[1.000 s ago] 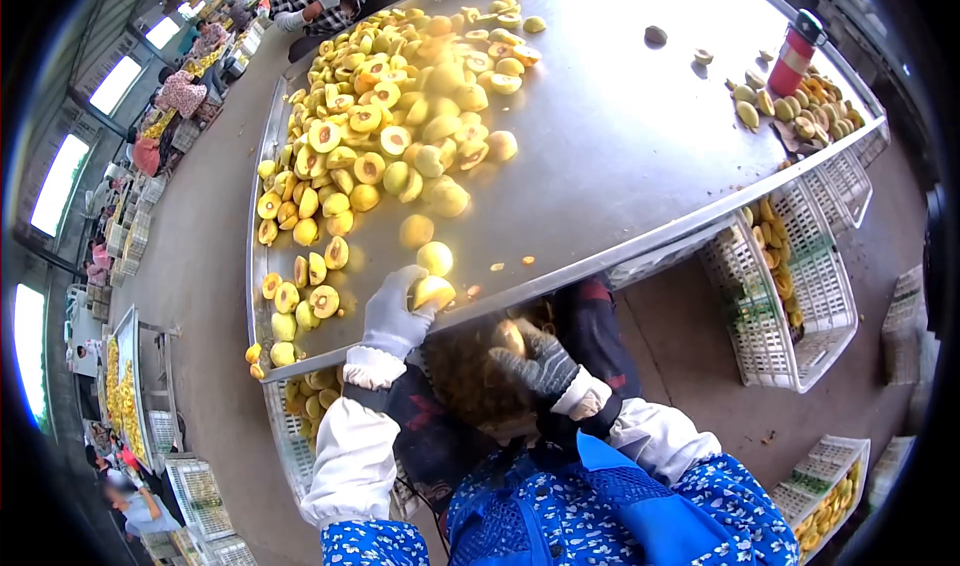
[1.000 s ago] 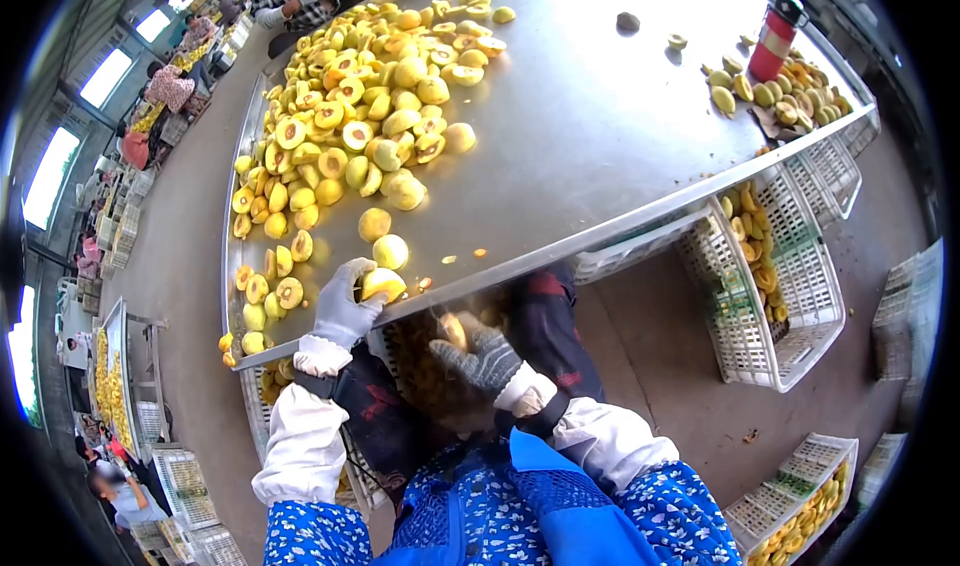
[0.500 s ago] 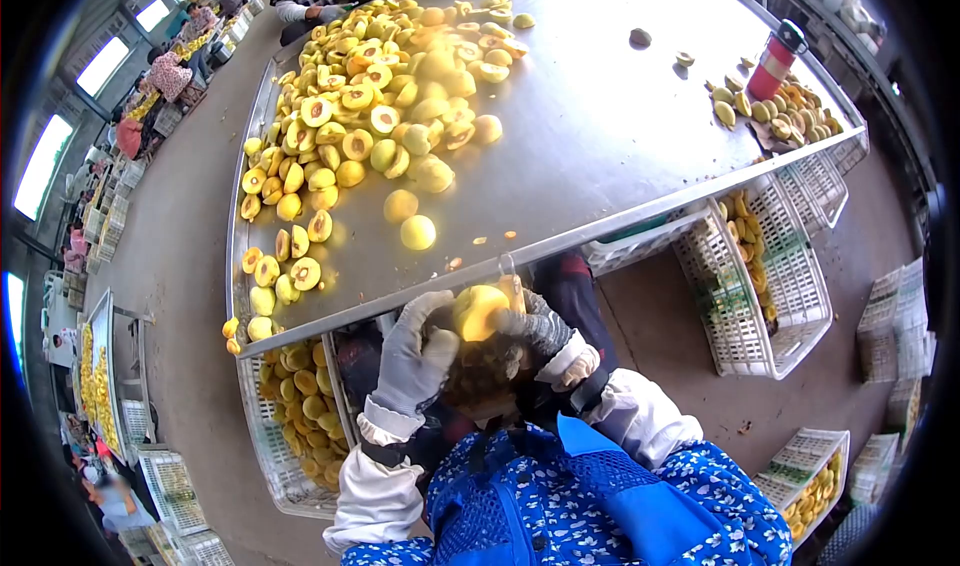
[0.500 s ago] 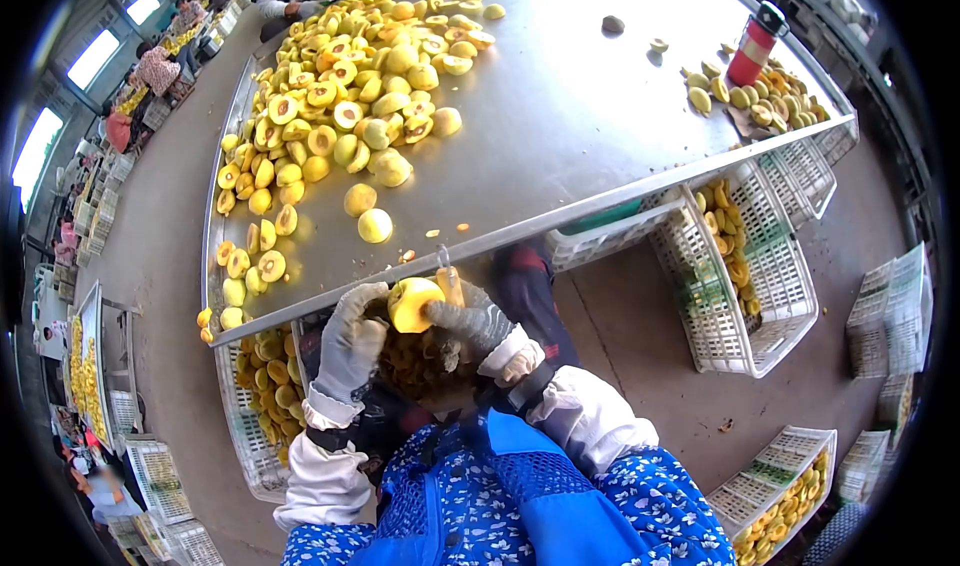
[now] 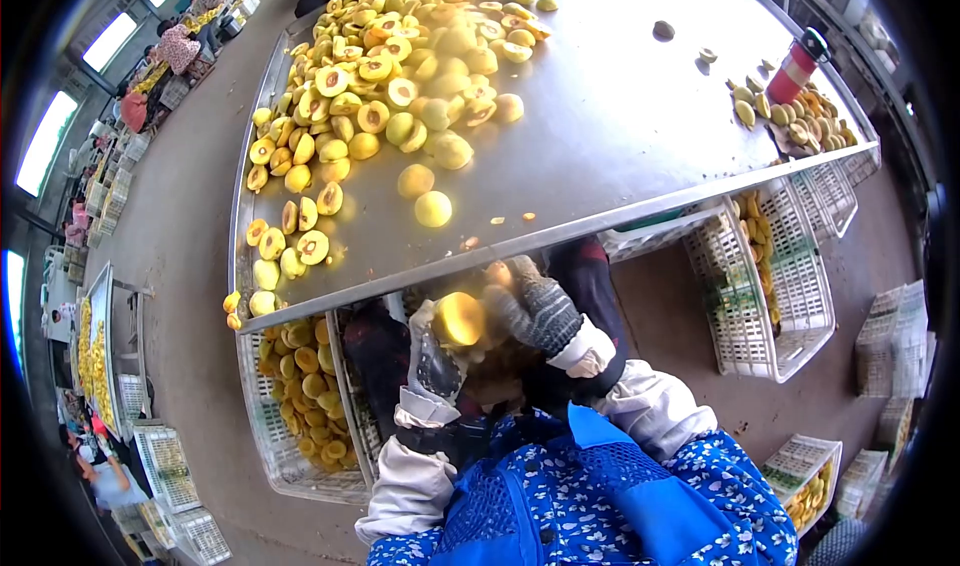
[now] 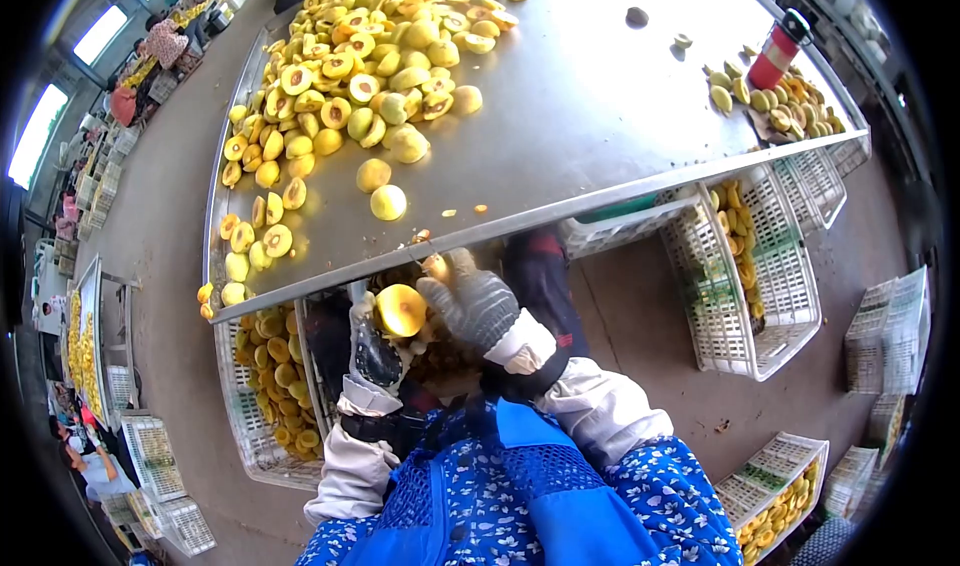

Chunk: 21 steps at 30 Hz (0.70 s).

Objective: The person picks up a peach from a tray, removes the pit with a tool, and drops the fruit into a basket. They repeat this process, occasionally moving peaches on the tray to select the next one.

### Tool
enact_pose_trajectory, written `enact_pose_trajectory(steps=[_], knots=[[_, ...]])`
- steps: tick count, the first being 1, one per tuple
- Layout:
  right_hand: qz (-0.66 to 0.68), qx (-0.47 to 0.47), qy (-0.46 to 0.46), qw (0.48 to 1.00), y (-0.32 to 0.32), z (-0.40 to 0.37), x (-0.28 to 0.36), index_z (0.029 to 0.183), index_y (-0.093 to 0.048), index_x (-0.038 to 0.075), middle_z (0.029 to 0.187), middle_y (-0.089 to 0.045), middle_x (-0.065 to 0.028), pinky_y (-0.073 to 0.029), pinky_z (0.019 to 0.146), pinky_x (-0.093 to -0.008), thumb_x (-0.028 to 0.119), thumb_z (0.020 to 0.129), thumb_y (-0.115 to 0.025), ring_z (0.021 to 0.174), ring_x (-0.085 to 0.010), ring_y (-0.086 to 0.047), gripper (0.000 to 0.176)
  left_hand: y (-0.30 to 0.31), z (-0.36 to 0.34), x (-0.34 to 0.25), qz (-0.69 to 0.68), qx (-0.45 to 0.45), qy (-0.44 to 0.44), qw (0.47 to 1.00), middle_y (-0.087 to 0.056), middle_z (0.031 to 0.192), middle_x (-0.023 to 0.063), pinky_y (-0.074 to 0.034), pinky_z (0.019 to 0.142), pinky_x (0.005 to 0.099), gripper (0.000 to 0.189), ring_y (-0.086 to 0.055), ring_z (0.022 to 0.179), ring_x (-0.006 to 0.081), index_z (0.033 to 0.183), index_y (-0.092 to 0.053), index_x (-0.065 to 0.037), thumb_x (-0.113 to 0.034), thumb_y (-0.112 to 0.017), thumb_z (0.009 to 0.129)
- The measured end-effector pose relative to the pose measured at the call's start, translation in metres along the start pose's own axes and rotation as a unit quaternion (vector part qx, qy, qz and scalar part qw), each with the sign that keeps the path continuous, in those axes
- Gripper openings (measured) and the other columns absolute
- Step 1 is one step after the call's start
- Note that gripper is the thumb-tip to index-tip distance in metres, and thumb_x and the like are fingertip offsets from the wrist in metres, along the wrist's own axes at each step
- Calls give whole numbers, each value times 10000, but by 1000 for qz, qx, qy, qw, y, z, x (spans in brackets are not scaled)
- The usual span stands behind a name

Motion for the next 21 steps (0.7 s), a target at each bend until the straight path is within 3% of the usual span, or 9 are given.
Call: enact_pose_trajectory(steps=[1, 3, 5, 6, 9, 11, 14, 19, 21], knots=[[3, -26, 37, 999, 3, -4, 6, 1167, -437, 37, 775, -605, -233, -434, 519, -495, 270, 896, -527, 646, -419, -588, 368, 2, -1, -2, -34, -37, -10, 999, -644, 847, 152, -487, 473, 272, 525, -624, 646, 235, 1017, -578, -40, -525, -437, 874], [10, -10, 93, 996, -13, -16, 6, 1115, -497, 29, 806, -624, -163, -461, 595, -388, 175, 910, -512, 695, -295, -616, 252, 13, -4, -7, -94, -60, -9, 994, -640, 939, 171, -530, 593, 327, 488, -639, 745, 269, 1023, -573, -45, -495, -464, 869], [50, 50, -7, 997, -20, -30, -3, 1020, -552, 17, 814, -626, -106, -463, 611, -310, 122, 940, -468, 698, -186, -615, 156, 18, -7, -13, -65, -86, -33, 994, -632, 951, 153, -542, 607, 346, 455, -639, 768, 269, 1044, -544, -60, -477, -467, 879], [54, 70, -26, 996, -27, -36, -1, 992, -558, 19, 782, -612, -108, -460, 601, -332, 134, 939, -466, 686, -231, -612, 156, 19, -8, -15, -50, -97, -43, 993, -628, 957, 144, -547, 613, 356, 440, -639, 779, 269, 1054, -529, -67, -468, -469, 884], [-28, 122, 28, 992, -41, -45, 9, 1048, -546, 4, 789, -576, -171, -473, 574, -377, 103, 889, -491, 685, -335, -600, 195, 19, -7, -12, -63, -77, -58, 993, -614, 994, 150, -541, 719, 374, 442, -626, 850, 272, 1099, -523, -44, -413, -493, 858], [-51, 131, 35, 989, -52, -47, -1, 1082, -538, -1, 796, -563, -182, -479, 545, -386, 140, 830, -568, 655, -340, -594, 290, 17, -7, -10, -64, -62, -64, 994, -610, 1000, 154, -535, 750, 376, 446, -621, 864, 276, 1117, -520, -36, -394, -495, 853], [-64, 91, 36, 993, -67, -49, -14, 982, -510, 11, 725, -594, -245, -440, 591, -497, 413, 947, -385, 670, -416, -584, 422, 16, -7, -10, -46, -53, -77, 995, -607, 1005, 159, -530, 764, 382, 438, -618, 871, 284, 1119, -525, -29, -378, -483, 858], [9, 114, -8, 993, -76, -52, -20, 954, -529, 20, 763, -606, -240, -448, 613, -476, 418, 950, -386, 707, -421, -588, 422, 26, -8, -5, -21, -103, -121, 987, -606, 986, 150, -537, 737, 386, 404, -620, 853, 277, 1099, -535, -47, -379, -472, 877], [47, 130, 7, 990, -81, -55, -22, 1027, -513, 12, 808, -589, -226, -464, 609, -453, 334, 832, -512, 723, -407, -586, 376, 31, -7, -2, 5, -114, -144, 983, -603, 983, 147, -539, 723, 373, 398, -619, 838, 268, 1104, -525, -60, -389, -471, 887]])
Point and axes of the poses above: each hand's wrist, its own z-axis towards the middle knuckle, its own y-axis out of the back of the hand, x = y × z, the point moved 9 cm from there along z, towards the middle knuckle
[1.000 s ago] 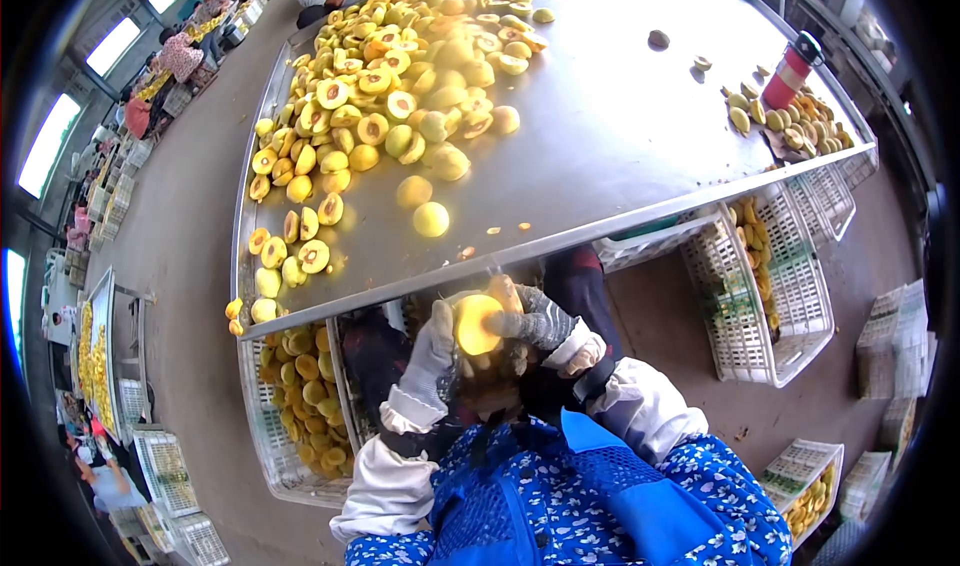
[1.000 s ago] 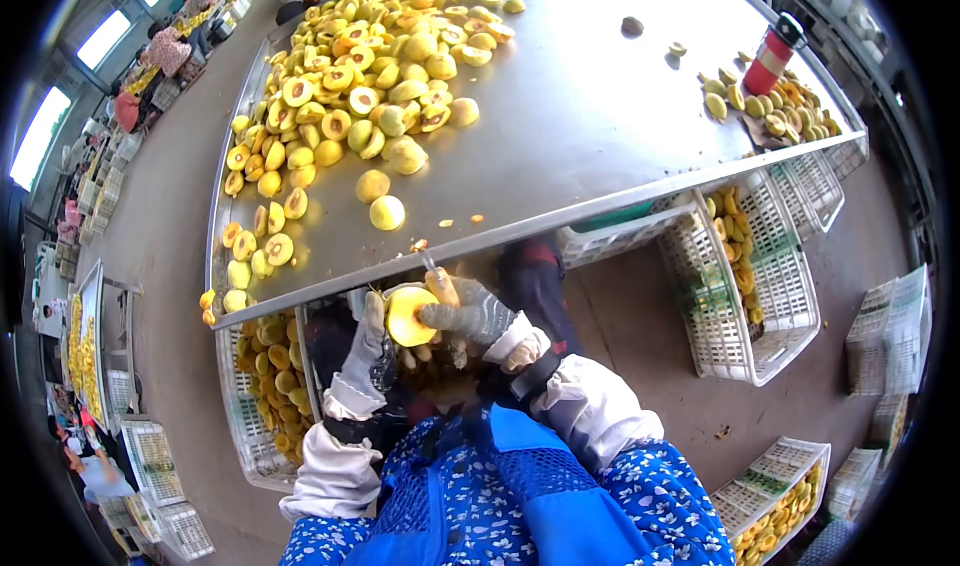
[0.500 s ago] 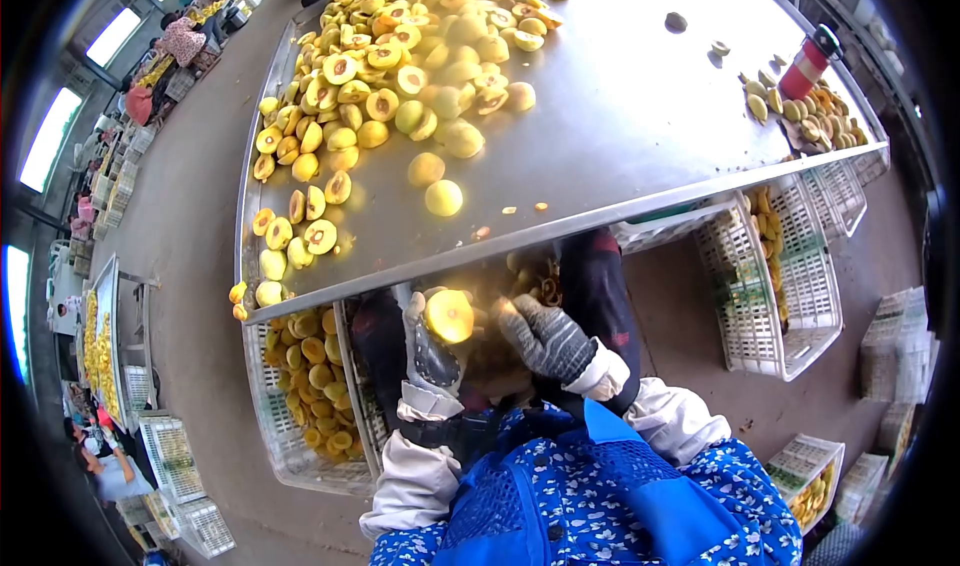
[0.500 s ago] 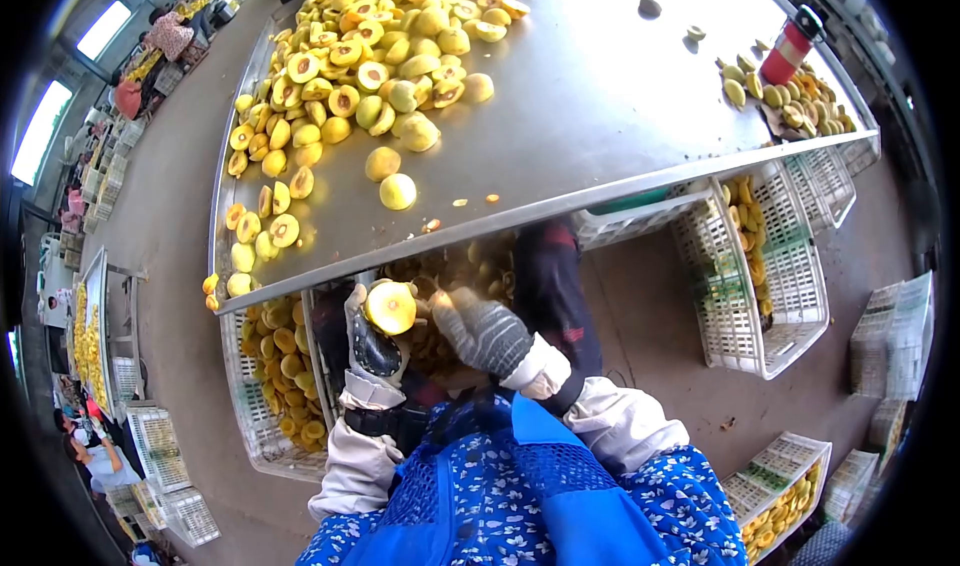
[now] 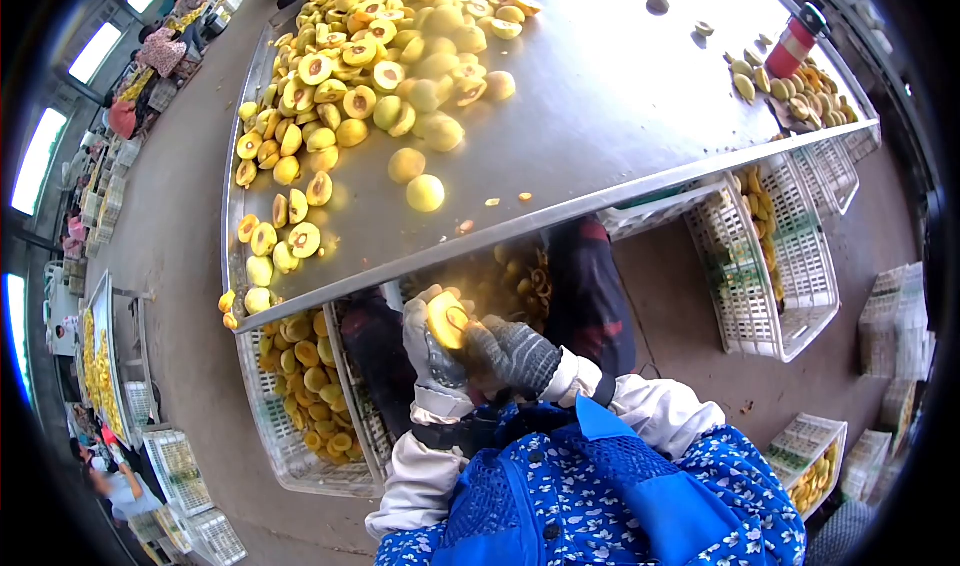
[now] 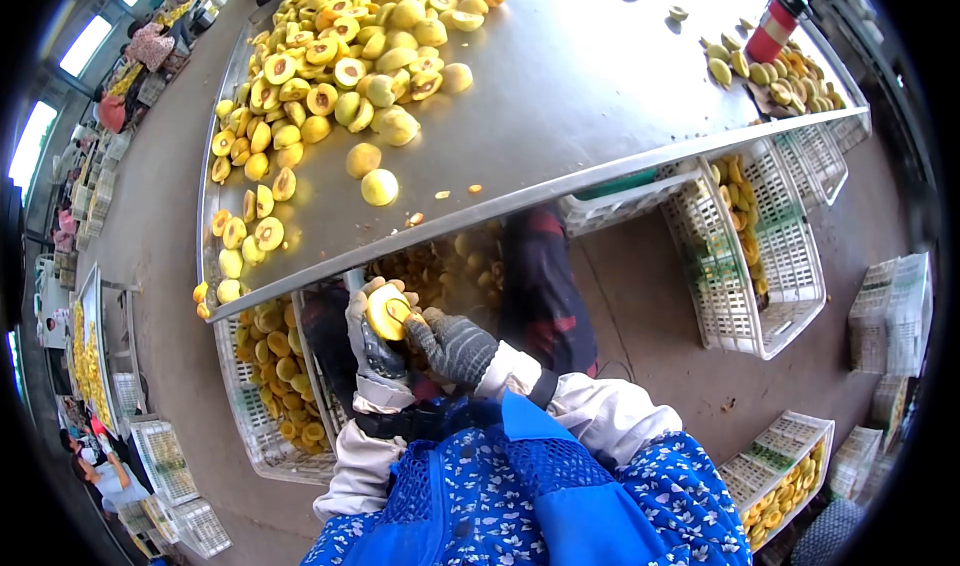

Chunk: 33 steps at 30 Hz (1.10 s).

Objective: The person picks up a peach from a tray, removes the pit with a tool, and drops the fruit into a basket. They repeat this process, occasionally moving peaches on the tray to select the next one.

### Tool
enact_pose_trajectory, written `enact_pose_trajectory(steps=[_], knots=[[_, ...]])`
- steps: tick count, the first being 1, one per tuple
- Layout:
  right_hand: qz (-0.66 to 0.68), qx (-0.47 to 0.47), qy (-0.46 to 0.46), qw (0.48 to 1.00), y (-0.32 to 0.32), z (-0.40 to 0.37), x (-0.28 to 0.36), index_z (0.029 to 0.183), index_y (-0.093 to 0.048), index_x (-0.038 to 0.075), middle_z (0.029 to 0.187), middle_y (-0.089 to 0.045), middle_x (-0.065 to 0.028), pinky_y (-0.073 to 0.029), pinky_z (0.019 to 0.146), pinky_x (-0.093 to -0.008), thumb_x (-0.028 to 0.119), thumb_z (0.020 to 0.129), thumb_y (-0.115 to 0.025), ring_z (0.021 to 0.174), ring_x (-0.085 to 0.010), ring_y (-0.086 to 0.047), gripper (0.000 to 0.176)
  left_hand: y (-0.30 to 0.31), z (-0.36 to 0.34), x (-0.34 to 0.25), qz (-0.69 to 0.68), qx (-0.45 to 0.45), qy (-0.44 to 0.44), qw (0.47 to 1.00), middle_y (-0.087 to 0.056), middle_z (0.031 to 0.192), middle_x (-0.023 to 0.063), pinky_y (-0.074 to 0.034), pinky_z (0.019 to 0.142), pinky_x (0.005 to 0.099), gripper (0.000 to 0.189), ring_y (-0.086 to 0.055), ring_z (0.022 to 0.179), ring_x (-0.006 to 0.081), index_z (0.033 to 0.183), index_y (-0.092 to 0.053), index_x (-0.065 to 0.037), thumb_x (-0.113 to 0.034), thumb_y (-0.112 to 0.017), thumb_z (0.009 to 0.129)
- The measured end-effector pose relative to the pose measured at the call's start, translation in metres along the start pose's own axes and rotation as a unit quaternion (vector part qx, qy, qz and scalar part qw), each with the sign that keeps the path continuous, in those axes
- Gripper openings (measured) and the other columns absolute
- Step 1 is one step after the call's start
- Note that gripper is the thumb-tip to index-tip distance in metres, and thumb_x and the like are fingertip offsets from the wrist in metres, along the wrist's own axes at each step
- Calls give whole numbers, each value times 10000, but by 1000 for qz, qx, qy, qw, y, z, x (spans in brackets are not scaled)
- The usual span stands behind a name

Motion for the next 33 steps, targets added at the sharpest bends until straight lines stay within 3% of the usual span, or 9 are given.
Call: enact_pose_trajectory(steps=[3, 7, 10, 12, 18, 21, 24, 27, 33], knots=[[36, 48, 22, 998, -4, -2, 0, 1173, -469, -6, 884, -547, -203, -487, 585, -425, 163, 595, -758, 740, -384, -578, 668, -2, -2, -3, 45, -3, -54, 998, -601, 985, 147, -540, 706, 360, 389, -617, 823, 259, 1106, -509, -71, -397, -470, 899], [10, 37, 52, 998, 0, 0, 7, 1141, -480, -9, 895, -547, -203, -481, 595, -424, 161, 600, -746, 733, -382, -574, 626, -8, -7, -5, 45, -9, -79, 996, -598, 991, 150, -540, 698, 352, 363, -616, 810, 250, 1102, -500, -78, -383, -465, 909], [53, 23, -4, 998, 9, 3, 14, 1060, -541, -2, 874, -601, -201, -468, 665, -397, 305, 842, -502, 767, -354, -594, 379, -13, -7, -10, 54, 0, -98, 994, -599, 985, 152, -536, 700, 344, 340, -615, 805, 248, 1086, -501, -77, -366, -465, 911], [96, 18, -49, 994, 13, 3, 18, 1027, -569, 0, 854, -630, -194, -462, 690, -378, 371, 961, -384, 773, -327, -606, 420, -14, -7, -12, 62, -1, -101, 993, -601, 977, 153, -532, 696, 338, 330, -614, 802, 248, 1081, -501, -77, -358, -467, 910], [160, 36, -72, 984, 13, 6, 20, 1047, -565, -2, 814, -638, -160, -466, 644, -344, 365, 964, -391, 706, -238, -603, 415, -21, -3, -18, 78, 5, -98, 992, -602, 949, 154, -527, 679, 333, 305, -615, 778, 244, 1067, -501, -73, -327, -480, 901], [219, 44, -113, 968, 13, 5, 22, 1045, -565, 0, 830, -636, -173, -464, 660, -351, 361, 965, -387, 727, -265, -604, 410, -30, -5, -25, 91, 21, -116, 989, -606, 931, 146, -524, 672, 322, 278, -614, 757, 225, 1045, -512, -67, -305, -485, 902], [133, 17, 47, 990, 14, 6, 33, 1036, -503, -12, 834, -551, -187, -483, 587, -393, 133, 862, -506, 674, -346, -575, 226, -31, -6, -30, 128, 15, -149, 980, -608, 923, 138, -521, 667, 313, 262, -613, 745, 213, 1022, -525, -65, -295, -490, 903], [98, 15, 45, 994, 15, 7, 31, 1024, -570, -4, 874, -618, -214, -451, 714, -374, 345, 965, -371, 805, -341, -586, 406, -34, -9, -37, 145, 3, -176, 974, -609, 911, 134, -518, 660, 307, 253, -611, 732, 207, 1005, -533, -61, -288, -498, 900], [253, 70, -107, 959, 19, 4, 35, 985, -574, -6, 867, -619, -211, -447, 700, -384, 327, 966, -366, 800, -336, -589, 392, -50, -12, -45, 143, 33, -163, 976, -609, 893, 133, -509, 652, 299, 247, -607, 720, 206, 1000, -536, -56, -274, -495, 891]])
Point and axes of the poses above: each hand's wrist, its own z-axis towards the middle knuckle, its own y-axis out of the back of the hand, x = y × z, the point moved 9 cm from there along z, towards the middle knuckle
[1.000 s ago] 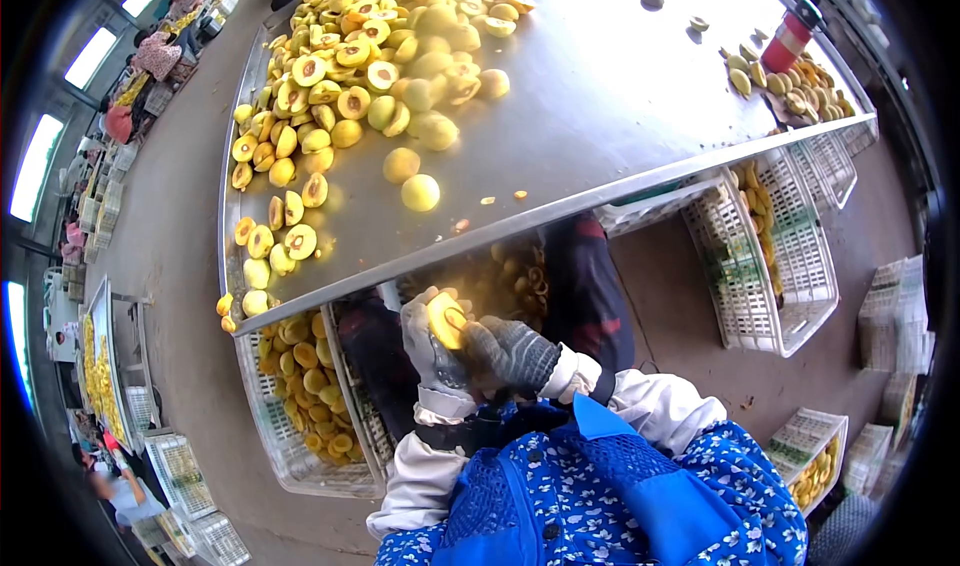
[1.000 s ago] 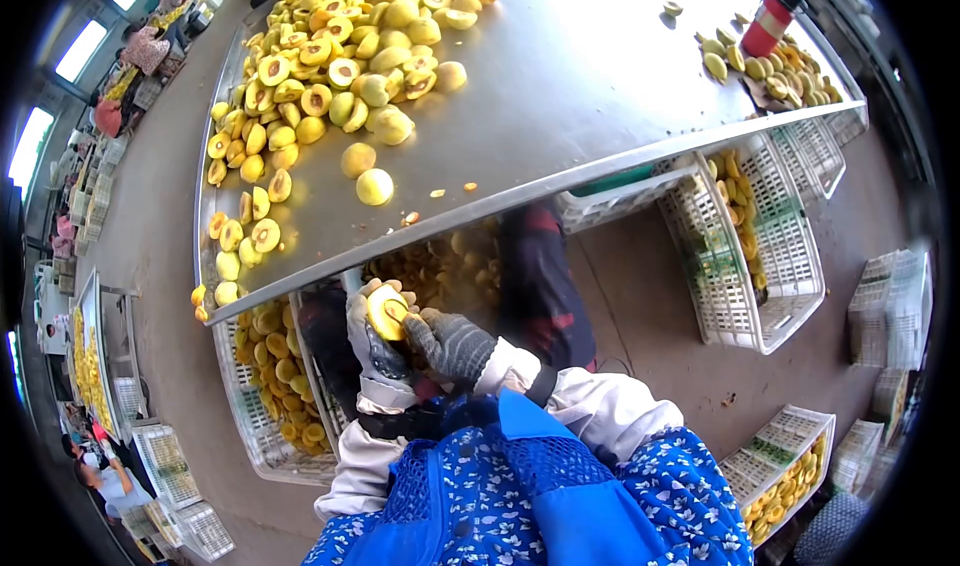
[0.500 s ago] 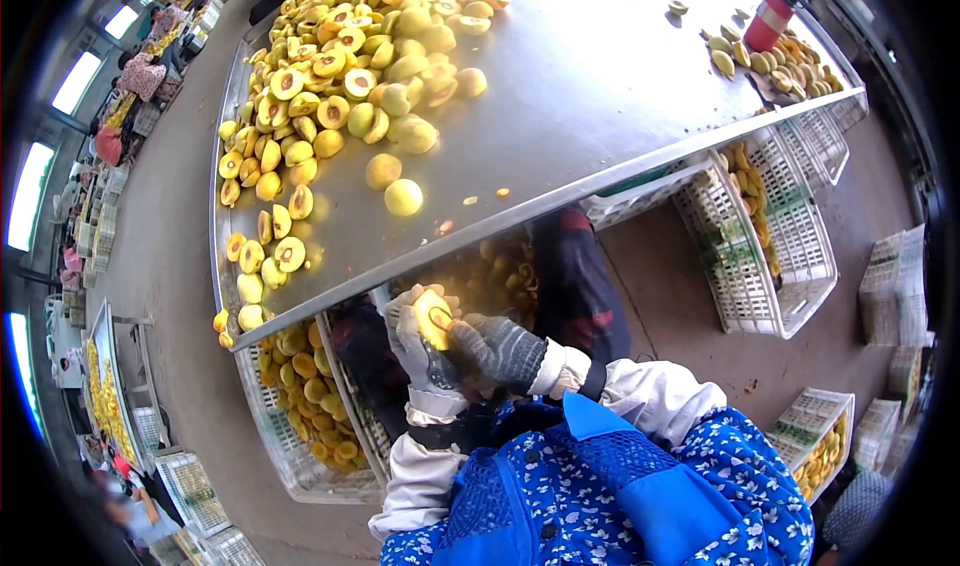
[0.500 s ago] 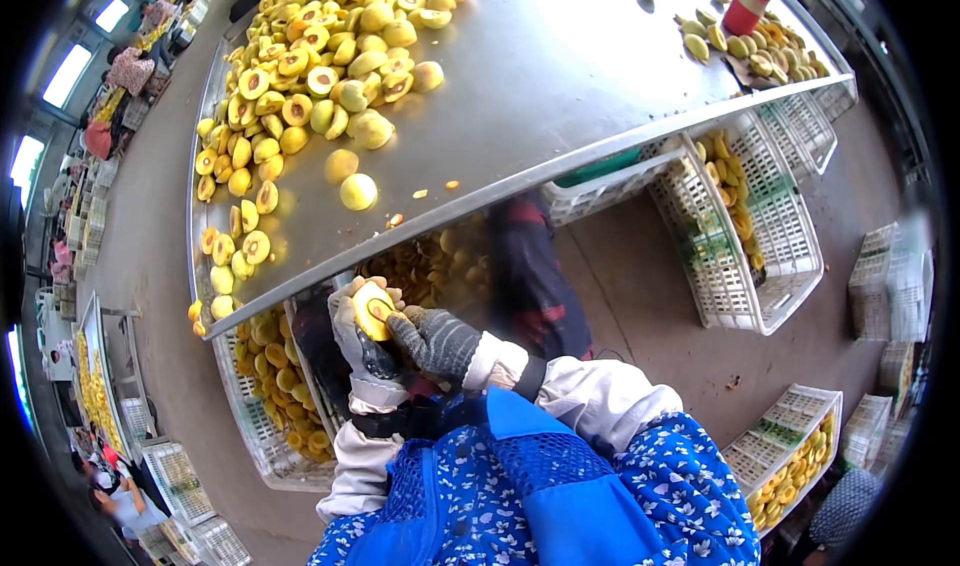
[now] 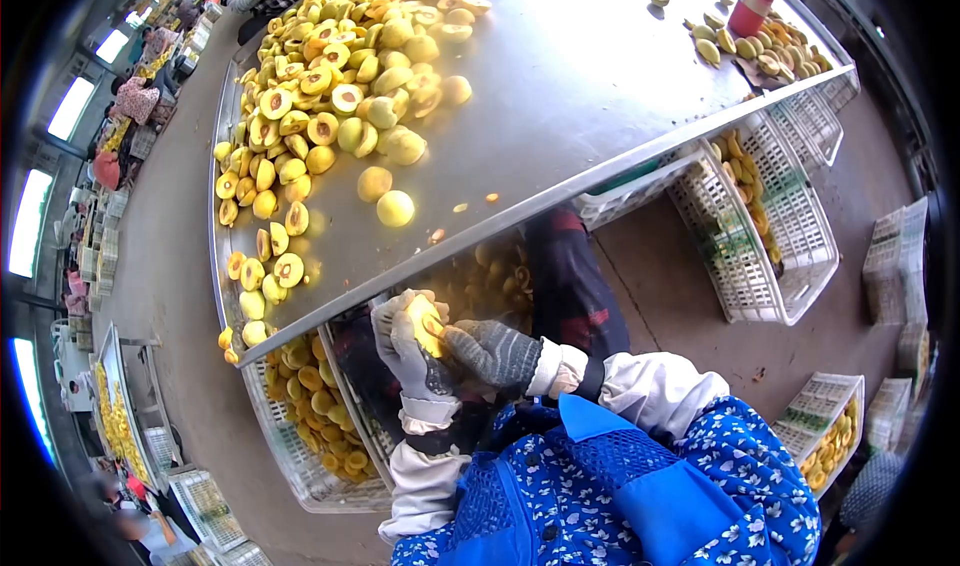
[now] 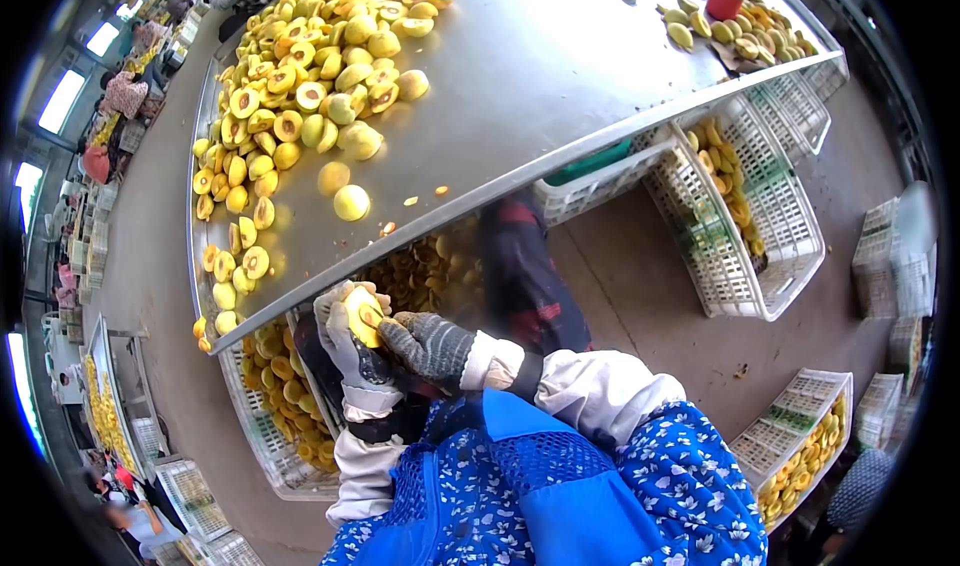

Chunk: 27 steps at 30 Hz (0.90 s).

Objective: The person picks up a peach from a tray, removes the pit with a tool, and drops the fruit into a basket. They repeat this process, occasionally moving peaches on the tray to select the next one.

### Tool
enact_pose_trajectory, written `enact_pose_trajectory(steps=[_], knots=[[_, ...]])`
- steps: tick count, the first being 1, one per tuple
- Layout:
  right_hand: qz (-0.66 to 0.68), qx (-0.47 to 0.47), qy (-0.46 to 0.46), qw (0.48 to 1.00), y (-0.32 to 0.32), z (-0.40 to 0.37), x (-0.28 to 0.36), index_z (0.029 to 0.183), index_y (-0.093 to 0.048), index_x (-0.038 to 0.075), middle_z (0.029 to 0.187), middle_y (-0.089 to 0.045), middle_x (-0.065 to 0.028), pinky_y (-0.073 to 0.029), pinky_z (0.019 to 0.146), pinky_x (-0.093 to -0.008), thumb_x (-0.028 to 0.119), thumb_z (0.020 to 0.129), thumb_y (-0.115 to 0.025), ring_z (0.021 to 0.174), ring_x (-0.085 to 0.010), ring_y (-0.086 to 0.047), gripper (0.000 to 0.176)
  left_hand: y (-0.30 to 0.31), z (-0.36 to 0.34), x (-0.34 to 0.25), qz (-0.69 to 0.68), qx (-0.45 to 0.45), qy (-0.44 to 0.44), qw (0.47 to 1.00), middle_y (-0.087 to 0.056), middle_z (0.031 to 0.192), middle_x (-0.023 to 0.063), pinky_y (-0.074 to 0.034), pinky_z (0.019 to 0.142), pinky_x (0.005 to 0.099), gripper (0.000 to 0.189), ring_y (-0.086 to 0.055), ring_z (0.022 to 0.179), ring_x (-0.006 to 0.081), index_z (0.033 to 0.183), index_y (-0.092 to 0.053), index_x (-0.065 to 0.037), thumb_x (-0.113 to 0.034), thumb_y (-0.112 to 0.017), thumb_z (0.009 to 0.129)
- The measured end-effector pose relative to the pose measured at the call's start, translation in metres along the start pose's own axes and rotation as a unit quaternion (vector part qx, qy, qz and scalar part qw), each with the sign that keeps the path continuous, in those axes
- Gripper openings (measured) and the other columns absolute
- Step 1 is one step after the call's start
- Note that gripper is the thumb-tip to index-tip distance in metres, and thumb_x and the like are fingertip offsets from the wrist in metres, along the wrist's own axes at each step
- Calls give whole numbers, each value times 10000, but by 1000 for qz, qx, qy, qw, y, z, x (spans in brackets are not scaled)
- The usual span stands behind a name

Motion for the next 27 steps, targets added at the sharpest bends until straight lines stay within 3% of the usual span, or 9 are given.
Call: enact_pose_trajectory(steps=[5, 9, 12, 13, 16, 18, 21, 25, 27], knots=[[14, -4, 19, 1000, -1, -1, 0, 980, -574, 0, 815, -615, -191, -450, 681, -373, 318, 965, -382, 748, -308, -588, 371, -3, 1, 1, -2, 20, 35, 999, -605, 892, 129, -503, 644, 291, 241, -602, 718, 199, 997, -540, -57, -266, -482, 891], [48, -18, 44, 998, -5, -1, 2, 965, -545, 3, 799, -583, -143, -471, 609, -343, 270, 957, -425, 692, -229, -569, 293, 1, -3, -9, -25, -43, -56, 997, -621, 888, 143, -508, 609, 277, 182, -604, 676, 195, 974, -556, -38, -183, -521, 869], [-161, -42, 268, 949, -10, -12, 20, 1094, -492, -27, 918, -565, -204, -488, 640, -380, 140, 893, -514, 768, -308, -579, 263, 4, -4, -3, 4, -21, -41, 999, -609, 920, 123, -498, 662, 284, 235, -597, 746, 193, 1000, -550, -68, -265, -490, 888], [-277, -74, 396, 873, -16, -26, 36, 1178, -431, -49, 982, -541, -242, -500, 663, -401, 60, 836, -553, 791, -365, -577, 379, 1, -6, -7, 5, -20, -55, 998, -604, 949, 125, -498, 684, 287, 241, -596, 772, 194, 1007, -550, -66, -268, -497, 887], [-224, -92, 381, 892, -11, -22, 30, 1110, -489, -17, 935, -561, -242, -480, 700, -407, 42, 779, -551, 782, -386, -569, 343, 2, -10, -9, 16, -35, -77, 996, -597, 977, 124, -497, 707, 293, 249, -592, 797, 197, 1023, -545, -62, -269, -502, 891], [-64, -44, 239, 968, -7, -4, 10, 1111, -488, -20, 948, -565, -243, -480, 700, -415, 33, 778, -544, 791, -393, -568, 341, 1, -12, -10, 13, -54, -103, 993, -597, 996, 141, -494, 706, 289, 205, -589, 808, 197, 1029, -533, -64, -213, -500, 892], [44, 9, 117, 992, -9, -2, 3, 1131, -471, -23, 914, -581, -210, -482, 685, -389, 100, 808, -567, 796, -365, -580, 359, 2, -13, -12, 52, -43, -140, 988, -581, 1040, 142, -489, 719, 295, 192, -580, 842, 203, 1044, -521, -72, -194, -494, 898], [-166, -32, 295, 940, -5, -9, 27, 1129, -472, -8, 860, -585, -203, -472, 652, -396, 153, 845, -521, 793, -364, -580, 330, -2, -14, -18, 126, -24, -185, 974, -560, 1076, 135, -488, 735, 309, 208, -571, 868, 212, 1062, -509, -72, -212, -483, 911], [-65, -31, 186, 980, 1, -2, 15, 1000, -543, 9, 747, -592, -152, -460, 609, -360, 274, 923, -428, 687, -264, -576, 298, 0, -12, -17, 144, -19, -192, 971, -554, 1084, 137, -490, 746, 319, 215, -571, 872, 220, 1070, -506, -71, -217, -478, 915]])
Point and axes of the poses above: each hand's wrist, its own z-axis towards the middle knuckle, its own y-axis out of the back of the hand, x = y × z, the point moved 9 cm from there along z, towards the middle knuckle
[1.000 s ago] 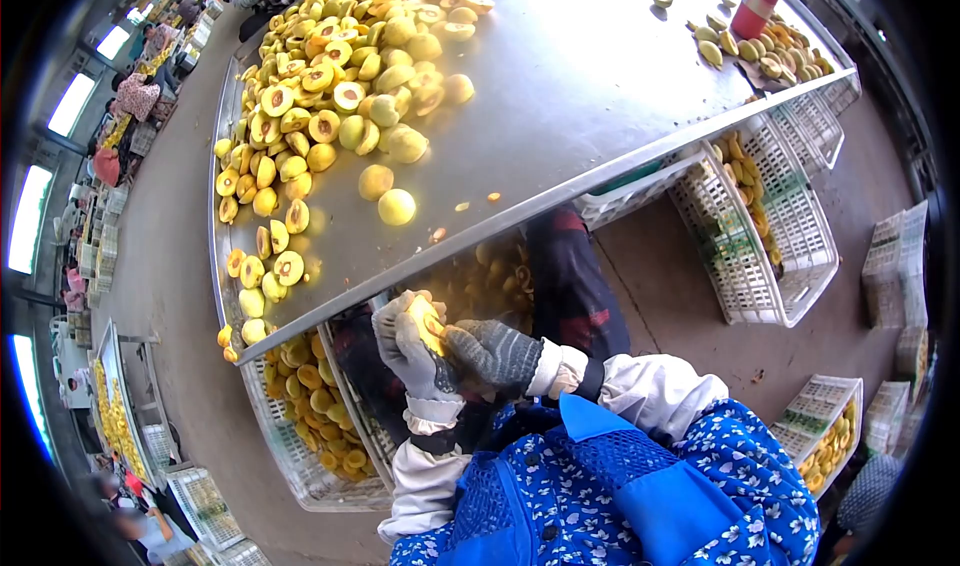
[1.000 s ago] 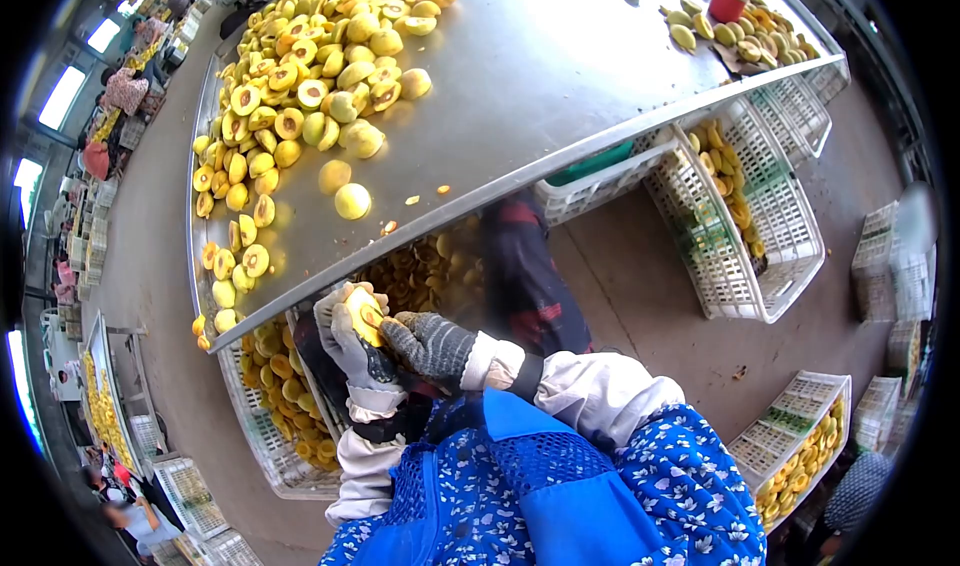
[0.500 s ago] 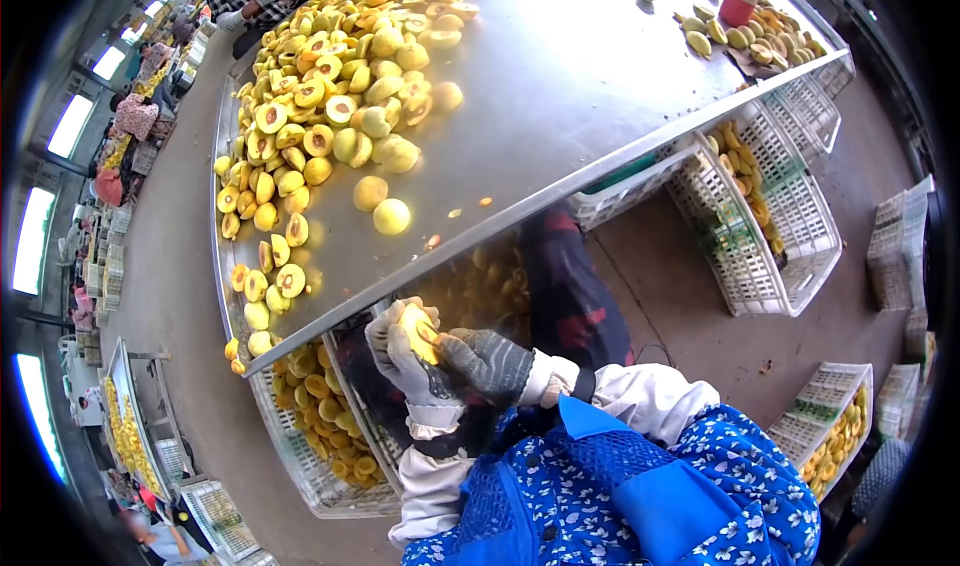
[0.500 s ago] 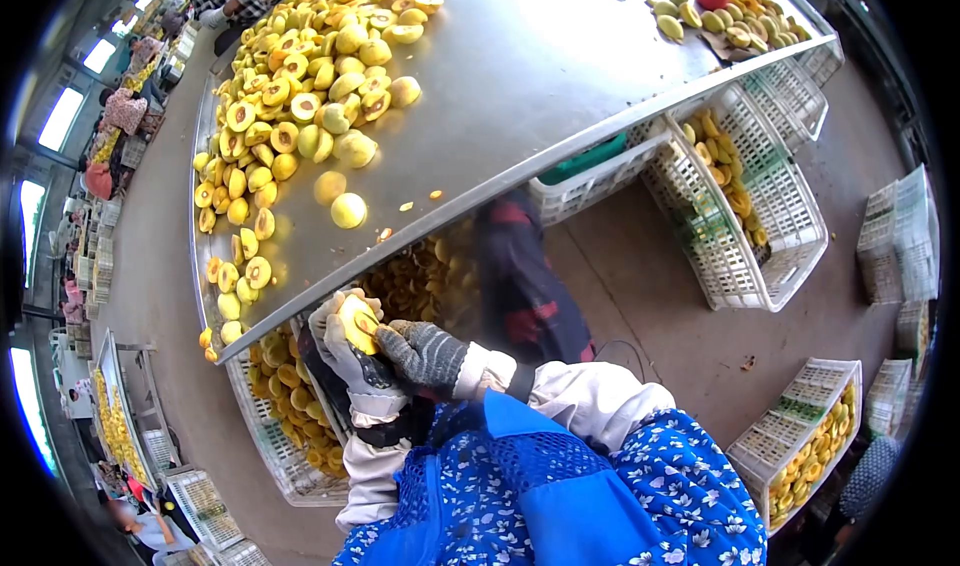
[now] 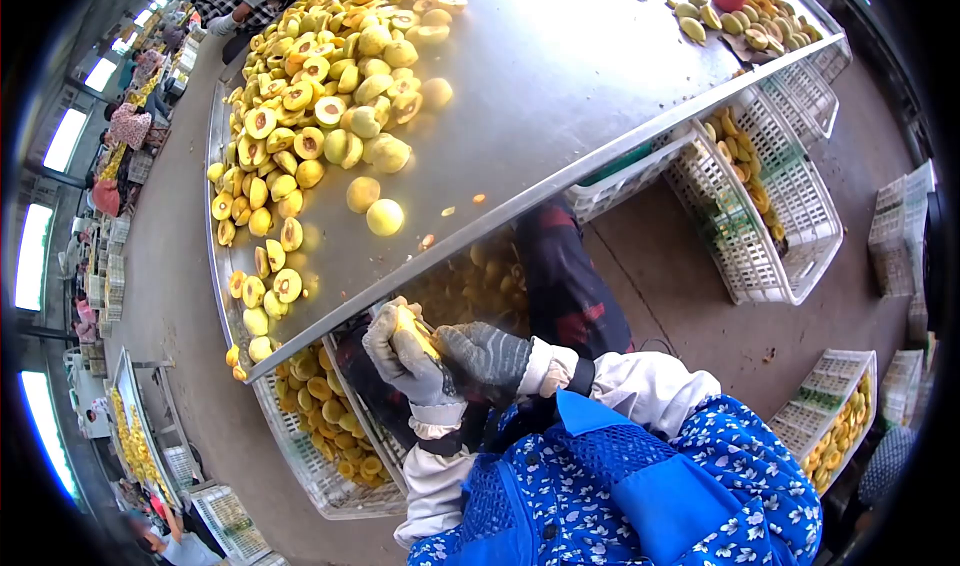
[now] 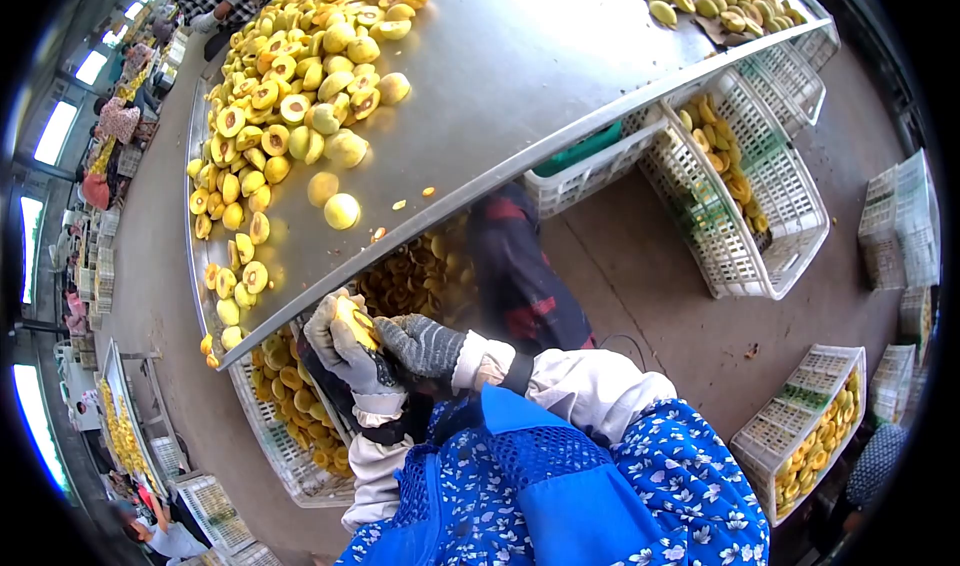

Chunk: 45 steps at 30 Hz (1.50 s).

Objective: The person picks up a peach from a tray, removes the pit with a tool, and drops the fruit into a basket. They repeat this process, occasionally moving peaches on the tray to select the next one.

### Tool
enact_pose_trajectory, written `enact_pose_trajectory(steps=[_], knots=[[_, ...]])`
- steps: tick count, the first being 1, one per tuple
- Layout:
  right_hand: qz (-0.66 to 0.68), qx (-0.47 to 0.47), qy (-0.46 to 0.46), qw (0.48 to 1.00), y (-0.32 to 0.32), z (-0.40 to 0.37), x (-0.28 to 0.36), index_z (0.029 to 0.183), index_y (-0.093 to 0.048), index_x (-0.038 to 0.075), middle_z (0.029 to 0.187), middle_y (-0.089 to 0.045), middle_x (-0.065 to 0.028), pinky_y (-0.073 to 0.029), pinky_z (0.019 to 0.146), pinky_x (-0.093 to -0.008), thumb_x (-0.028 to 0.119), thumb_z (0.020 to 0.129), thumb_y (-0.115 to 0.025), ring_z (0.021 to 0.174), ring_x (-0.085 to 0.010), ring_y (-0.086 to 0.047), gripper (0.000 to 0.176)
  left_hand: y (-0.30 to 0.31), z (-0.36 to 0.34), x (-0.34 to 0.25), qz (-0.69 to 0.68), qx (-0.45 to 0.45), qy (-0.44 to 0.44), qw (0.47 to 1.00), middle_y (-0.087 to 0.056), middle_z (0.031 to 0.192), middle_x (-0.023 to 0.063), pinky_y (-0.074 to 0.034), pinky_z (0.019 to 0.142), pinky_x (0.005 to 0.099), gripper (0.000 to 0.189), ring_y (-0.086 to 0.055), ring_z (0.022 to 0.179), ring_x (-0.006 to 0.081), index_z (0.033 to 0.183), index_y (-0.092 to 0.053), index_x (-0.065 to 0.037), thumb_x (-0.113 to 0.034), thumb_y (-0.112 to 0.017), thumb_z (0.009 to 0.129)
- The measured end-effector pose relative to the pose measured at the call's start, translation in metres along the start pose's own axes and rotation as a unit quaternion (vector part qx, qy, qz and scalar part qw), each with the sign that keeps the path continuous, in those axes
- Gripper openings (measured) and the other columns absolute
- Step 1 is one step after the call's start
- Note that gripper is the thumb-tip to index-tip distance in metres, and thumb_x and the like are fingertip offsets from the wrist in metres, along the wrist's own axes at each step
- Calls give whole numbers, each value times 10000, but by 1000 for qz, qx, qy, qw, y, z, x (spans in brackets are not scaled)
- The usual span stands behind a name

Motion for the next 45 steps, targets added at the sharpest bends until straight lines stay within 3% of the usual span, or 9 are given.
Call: enact_pose_trajectory(steps=[6, 12, 18, 21, 33, 35, 38, 43, 45], knots=[[123, 19, -172, 977, -8, -2, -44, 762, -604, 24, 537, -540, -64, -410, 489, -313, 465, 956, -349, 476, -144, -491, 545, 5, -2, 14, -9, 16, 21, 1000, -550, 1085, 140, -494, 764, 330, 221, -575, 869, 226, 1078, -496, -66, -217, -467, 919], [36, 137, -176, 974, -14, 2, -37, 1172, -482, -12, 943, -596, -214, -483, 712, -390, 118, 878, -446, 837, -355, -590, 324, 13, 0, 23, -30, -1, 65, 997, -570, 1039, 146, -493, 736, 316, 185, -575, 800, 197, 1045, -500, -71, -180, -458, 902], [188, 129, -346, 910, -14, -12, -25, 909, -606, 41, 589, -584, -69, -420, 416, -267, 357, 966, -394, 471, -166, -562, 385, 10, 1, 25, -83, 4, 110, 990, -598, 955, 148, -505, 688, 297, 163, -587, 737, 193, 1003, -507, -75, -178, -479, 880], [192, 72, -293, 934, -20, -6, -28, 691, -586, 53, 500, -513, -36, -352, 379, -283, 592, 902, -368, 386, -131, -455, 618, 4, -1, 24, -150, -4, 181, 972, -604, 918, 156, -515, 672, 305, 181, -597, 728, 213, 993, -506, -73, -202, -492, 867], [365, 152, -352, 849, -35, -20, -54, 649, -539, 90, 471, -501, -28, -317, 255, -258, 647, 837, -451, 291, -122, -422, 595, -3, 0, 38, -216, 100, 215, 947, -611, 886, 205, -517, 679, 322, 282, -617, 720, 259, 991, -527, -20, -270, -481, 868], [521, 169, -359, 756, -46, -28, -39, 689, -552, 90, 482, -511, -28, -321, 254, -257, 629, 848, -455, 293, -123, -429, 570, -1, 4, 21, -174, 41, 155, 972, -616, 891, 189, -517, 677, 310, 250, -618, 709, 241, 985, -549, -22, -237, -504, 867], [344, 70, -277, 895, -33, -11, -52, 729, -564, 96, 485, -495, -16, -309, 272, -249, 592, 883, -425, 302, -114, -418, 538, 3, 6, 9, -98, -7, 89, 991, -616, 904, 152, -513, 683, 304, 221, -610, 716, 205, 1001, -560, -29, -202, -507, 875], [313, 129, -341, 877, -21, -20, -25, 727, -566, 72, 468, -497, -11, -347, 282, -232, 551, 906, -421, 317, -96, -451, 532, 4, 5, 13, -14, 35, 35, 999, -603, 948, 139, -505, 687, 303, 218, -604, 732, 201, 1003, -555, -27, -199, -487, 889], [251, 108, -280, 920, -11, -9, -9, 671, -548, 93, 454, -474, -11, -325, 286, -246, 604, 892, -382, 306, -103, -424, 581, 4, 7, 14, 1, 37, 29, 999, -605, 920, 142, -497, 667, 292, 198, -604, 728, 197, 992, -542, -42, -202, -485, 889]])
Point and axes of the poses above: each hand's wrist, its own z-axis towards the middle knuckle, its own y-axis out of the back of the hand, x = y × z, the point moved 9 cm from there along z, towards the middle knuckle
